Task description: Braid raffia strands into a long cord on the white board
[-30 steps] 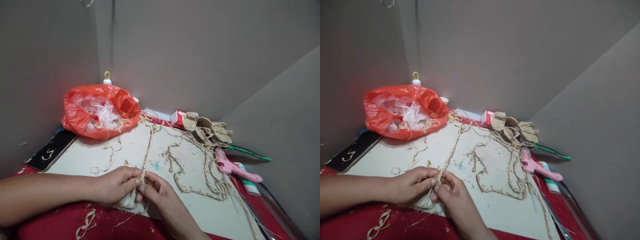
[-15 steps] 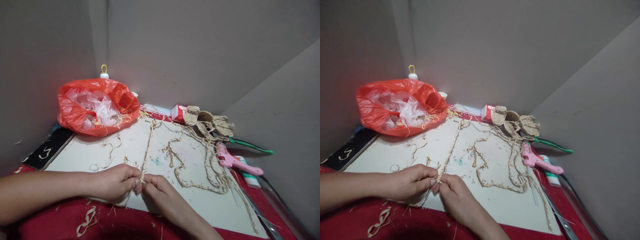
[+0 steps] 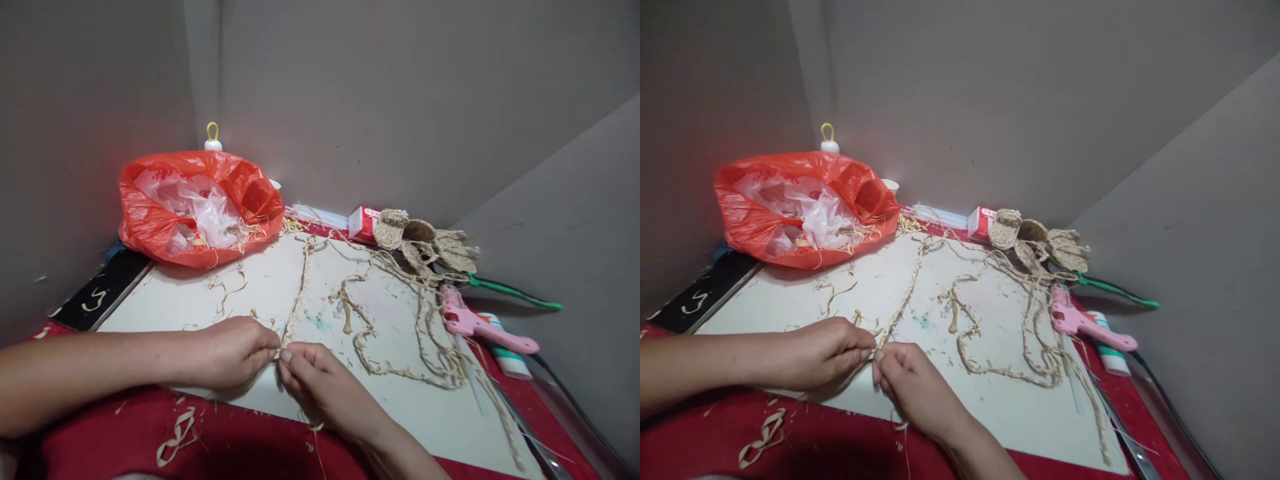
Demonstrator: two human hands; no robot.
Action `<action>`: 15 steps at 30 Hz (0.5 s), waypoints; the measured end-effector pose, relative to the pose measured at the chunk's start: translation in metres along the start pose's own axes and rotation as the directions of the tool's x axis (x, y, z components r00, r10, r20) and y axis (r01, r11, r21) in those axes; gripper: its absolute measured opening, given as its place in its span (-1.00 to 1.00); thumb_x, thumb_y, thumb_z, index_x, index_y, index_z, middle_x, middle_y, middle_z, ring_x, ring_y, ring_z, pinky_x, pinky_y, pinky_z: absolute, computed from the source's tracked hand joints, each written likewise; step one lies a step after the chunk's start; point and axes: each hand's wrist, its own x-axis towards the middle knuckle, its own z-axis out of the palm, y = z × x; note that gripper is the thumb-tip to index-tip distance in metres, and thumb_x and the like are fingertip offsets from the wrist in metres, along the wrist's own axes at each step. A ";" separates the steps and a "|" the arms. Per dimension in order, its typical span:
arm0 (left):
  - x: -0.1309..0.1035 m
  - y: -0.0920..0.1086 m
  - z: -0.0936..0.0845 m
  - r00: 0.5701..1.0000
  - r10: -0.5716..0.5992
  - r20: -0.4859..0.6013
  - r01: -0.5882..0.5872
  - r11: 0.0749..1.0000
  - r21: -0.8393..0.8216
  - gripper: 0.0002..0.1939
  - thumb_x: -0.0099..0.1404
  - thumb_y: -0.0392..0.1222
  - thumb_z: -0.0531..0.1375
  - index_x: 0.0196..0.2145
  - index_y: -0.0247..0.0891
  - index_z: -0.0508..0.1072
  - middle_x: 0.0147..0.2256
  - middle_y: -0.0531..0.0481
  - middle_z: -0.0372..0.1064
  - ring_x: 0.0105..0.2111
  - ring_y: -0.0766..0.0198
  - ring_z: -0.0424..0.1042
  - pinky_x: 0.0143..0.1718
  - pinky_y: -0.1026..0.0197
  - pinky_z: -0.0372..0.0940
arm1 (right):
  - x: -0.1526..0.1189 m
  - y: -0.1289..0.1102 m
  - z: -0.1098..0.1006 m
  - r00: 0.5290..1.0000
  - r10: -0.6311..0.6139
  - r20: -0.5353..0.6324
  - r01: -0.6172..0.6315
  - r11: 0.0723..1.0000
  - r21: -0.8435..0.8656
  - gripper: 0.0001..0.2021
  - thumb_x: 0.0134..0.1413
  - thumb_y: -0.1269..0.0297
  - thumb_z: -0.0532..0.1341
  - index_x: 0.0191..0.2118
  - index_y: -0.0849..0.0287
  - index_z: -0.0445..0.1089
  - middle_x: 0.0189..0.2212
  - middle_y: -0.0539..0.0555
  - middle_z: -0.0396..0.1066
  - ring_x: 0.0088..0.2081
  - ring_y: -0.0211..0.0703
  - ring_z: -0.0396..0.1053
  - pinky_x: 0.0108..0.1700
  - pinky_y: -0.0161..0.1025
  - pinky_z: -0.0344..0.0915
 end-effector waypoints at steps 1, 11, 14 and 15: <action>0.000 0.000 0.000 1.000 -0.017 0.021 0.018 0.999 -0.050 -0.75 0.31 -0.29 0.00 -0.38 -0.31 0.46 -0.56 0.07 0.30 -0.56 0.39 0.22 -0.48 0.37 0.13 | 0.000 0.000 0.002 1.000 -0.004 -0.028 0.004 1.000 -0.008 -0.60 0.21 0.03 0.08 -0.55 0.19 0.24 -0.74 -0.16 0.03 -0.70 -0.41 -0.14 -0.67 -0.38 -0.21; -0.008 0.012 0.029 0.978 -0.207 -0.016 0.191 0.929 -0.318 -0.71 0.40 -0.06 -0.15 -0.25 -0.25 0.26 -0.61 0.12 0.28 -0.66 0.39 0.21 -0.59 0.36 0.15 | -0.004 0.008 0.028 0.981 -0.032 -0.191 0.094 0.943 0.321 -0.56 0.14 -0.01 0.18 -0.58 0.13 0.07 -0.76 -0.22 -0.08 -0.71 -0.44 -0.22 -0.69 -0.41 -0.23; -0.008 0.012 0.033 0.987 -0.140 -0.083 0.114 0.960 -0.255 -0.69 0.40 -0.13 -0.16 -0.06 -0.29 0.25 -0.59 0.11 0.29 -0.61 0.37 0.25 -0.54 0.36 0.18 | -0.004 0.008 0.034 0.980 -0.036 -0.198 0.118 0.897 0.425 -0.58 0.11 0.01 0.22 -0.57 0.14 0.09 -0.75 -0.23 -0.08 -0.70 -0.45 -0.25 -0.68 -0.42 -0.26; -0.008 0.010 0.034 0.989 -0.116 -0.093 0.090 0.966 -0.242 -0.66 0.40 -0.15 -0.15 0.02 -0.30 0.22 -0.57 0.10 0.29 -0.59 0.36 0.26 -0.51 0.35 0.19 | -0.004 0.008 0.035 0.978 -0.039 -0.207 0.128 0.891 0.436 -0.59 0.11 0.02 0.22 -0.57 0.15 0.11 -0.75 -0.22 -0.06 -0.70 -0.45 -0.25 -0.68 -0.42 -0.26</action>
